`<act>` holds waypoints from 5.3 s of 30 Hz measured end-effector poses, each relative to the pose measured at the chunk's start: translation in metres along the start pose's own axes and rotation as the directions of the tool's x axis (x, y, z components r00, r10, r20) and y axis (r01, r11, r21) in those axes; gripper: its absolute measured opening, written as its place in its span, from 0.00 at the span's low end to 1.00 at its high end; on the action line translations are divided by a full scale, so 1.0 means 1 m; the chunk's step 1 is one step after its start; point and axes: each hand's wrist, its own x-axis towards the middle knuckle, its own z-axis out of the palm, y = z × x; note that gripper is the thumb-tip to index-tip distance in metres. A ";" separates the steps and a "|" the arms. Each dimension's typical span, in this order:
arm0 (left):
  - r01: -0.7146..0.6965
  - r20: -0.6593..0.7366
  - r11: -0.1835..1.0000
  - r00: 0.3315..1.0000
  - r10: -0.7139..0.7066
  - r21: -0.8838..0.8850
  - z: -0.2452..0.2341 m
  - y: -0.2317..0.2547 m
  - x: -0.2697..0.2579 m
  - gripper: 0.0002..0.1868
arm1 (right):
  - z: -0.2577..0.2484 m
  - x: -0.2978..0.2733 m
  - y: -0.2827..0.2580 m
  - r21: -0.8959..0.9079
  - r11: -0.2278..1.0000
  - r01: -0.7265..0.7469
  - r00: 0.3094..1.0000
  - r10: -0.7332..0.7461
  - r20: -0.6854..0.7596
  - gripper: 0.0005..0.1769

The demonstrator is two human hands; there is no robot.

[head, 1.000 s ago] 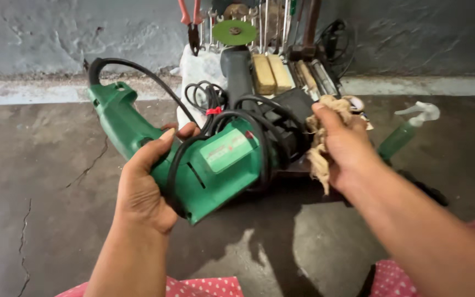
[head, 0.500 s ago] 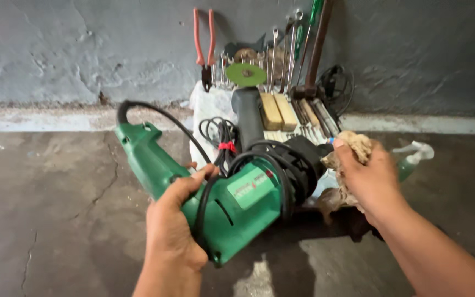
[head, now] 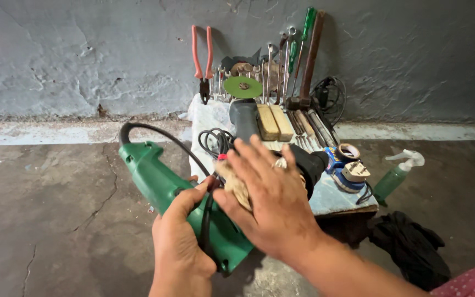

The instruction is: The person wipes the exterior of a green power drill and its power cord using a cloth, then places the drill and the cord on a small table.

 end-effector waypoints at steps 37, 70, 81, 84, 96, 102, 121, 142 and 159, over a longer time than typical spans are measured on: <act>0.029 -0.078 0.996 0.996 -0.036 -0.086 -0.007 -0.011 0.018 0.16 | 0.008 -0.106 0.070 0.457 0.869 -0.191 0.970 0.238 -0.047 0.17; -0.027 0.060 0.994 0.998 0.034 -0.110 -0.016 -0.013 0.021 0.16 | 0.010 -0.092 0.110 0.286 0.844 -0.454 0.852 0.505 -0.137 0.20; -0.085 -0.115 0.994 0.990 0.077 -0.066 -0.001 -0.010 0.017 0.19 | 0.076 -0.129 0.115 0.350 0.805 -0.478 0.861 0.508 0.008 0.33; -0.083 -0.128 0.991 0.989 0.069 -0.103 -0.002 -0.010 0.016 0.20 | 0.073 -0.163 0.092 0.246 0.788 -0.564 0.825 0.532 0.190 0.27; -0.063 -0.085 0.996 0.995 0.057 -0.068 -0.007 -0.010 0.021 0.22 | 0.034 -0.052 0.145 0.192 0.892 -0.409 0.908 0.419 -0.018 0.23; -0.073 -0.121 0.996 0.990 0.066 -0.056 -0.006 -0.008 0.020 0.21 | 0.074 -0.091 0.149 0.136 0.857 -0.498 0.865 0.501 0.010 0.17; 0.014 -0.030 1.000 0.999 -0.014 0.009 -0.032 -0.016 0.058 0.23 | 0.046 -0.095 0.144 0.320 0.758 -0.568 0.810 0.585 0.053 0.19; -0.054 0.010 0.999 0.999 0.054 -0.002 -0.011 -0.007 0.024 0.16 | 0.094 -0.092 0.177 0.402 -0.309 -0.862 0.045 0.743 0.668 0.29; -0.032 0.166 0.998 0.985 0.040 -0.053 -0.030 -0.011 0.043 0.10 | 0.070 -0.022 0.136 0.515 0.590 -0.622 0.783 0.440 0.441 0.23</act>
